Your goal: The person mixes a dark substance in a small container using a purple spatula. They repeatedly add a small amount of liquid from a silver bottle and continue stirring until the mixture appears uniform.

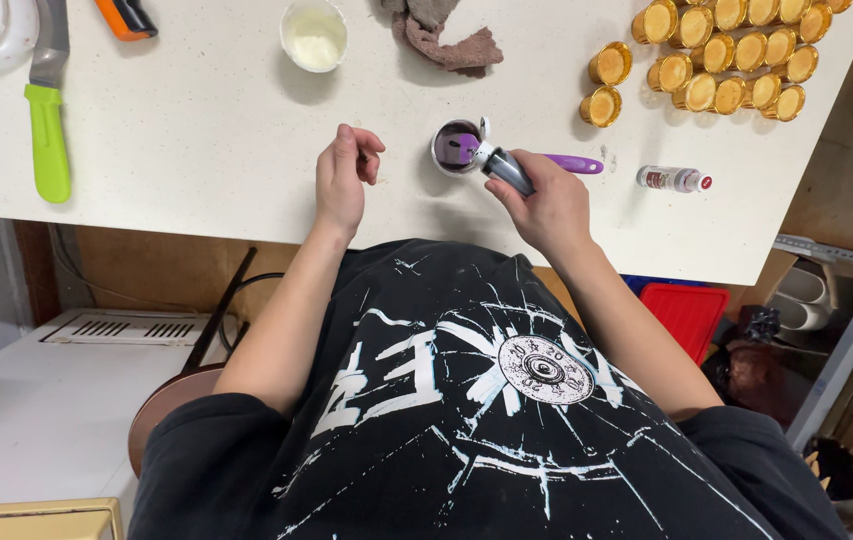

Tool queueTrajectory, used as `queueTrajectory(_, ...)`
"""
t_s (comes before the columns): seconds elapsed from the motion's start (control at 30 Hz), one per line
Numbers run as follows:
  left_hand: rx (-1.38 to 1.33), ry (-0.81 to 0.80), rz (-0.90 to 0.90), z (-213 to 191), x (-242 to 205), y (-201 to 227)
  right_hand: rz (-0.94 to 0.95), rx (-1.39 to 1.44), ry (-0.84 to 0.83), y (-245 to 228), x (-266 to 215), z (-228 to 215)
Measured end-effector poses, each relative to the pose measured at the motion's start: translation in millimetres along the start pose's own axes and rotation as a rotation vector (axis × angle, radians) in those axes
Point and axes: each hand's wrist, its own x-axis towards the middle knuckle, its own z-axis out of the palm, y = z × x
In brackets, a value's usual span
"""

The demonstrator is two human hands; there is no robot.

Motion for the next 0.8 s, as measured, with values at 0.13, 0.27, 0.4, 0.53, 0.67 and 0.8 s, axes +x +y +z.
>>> queueTrajectory(0.13, -0.008, -0.003, -0.005, -1, 1, -1, 0.048, -0.004, -0.007, 4, 0, 4)
queueTrajectory(0.27, -0.019, 0.003, -0.009, 3, 0, 0, 0.094, 0.100, 0.003, 18, -2, 10)
queueTrajectory(0.4, 0.169, -0.074, 0.070, 19, -3, 15, 0.133, 0.592, -0.092, 35, -3, 23)
queueTrajectory(0.53, 0.331, -0.342, 0.202, 51, -20, 43, 0.122, 1.226, -0.317, 44, -9, 32)
queueTrajectory(0.67, 0.277, -0.377, 0.260, 87, -30, 69, 0.030, 1.523, -0.492, 41, -16, 36)
queueTrajectory(0.8, 0.283, -0.313, 0.321, 98, -31, 89, 0.095, 1.603, -0.523, 35, -23, 35)
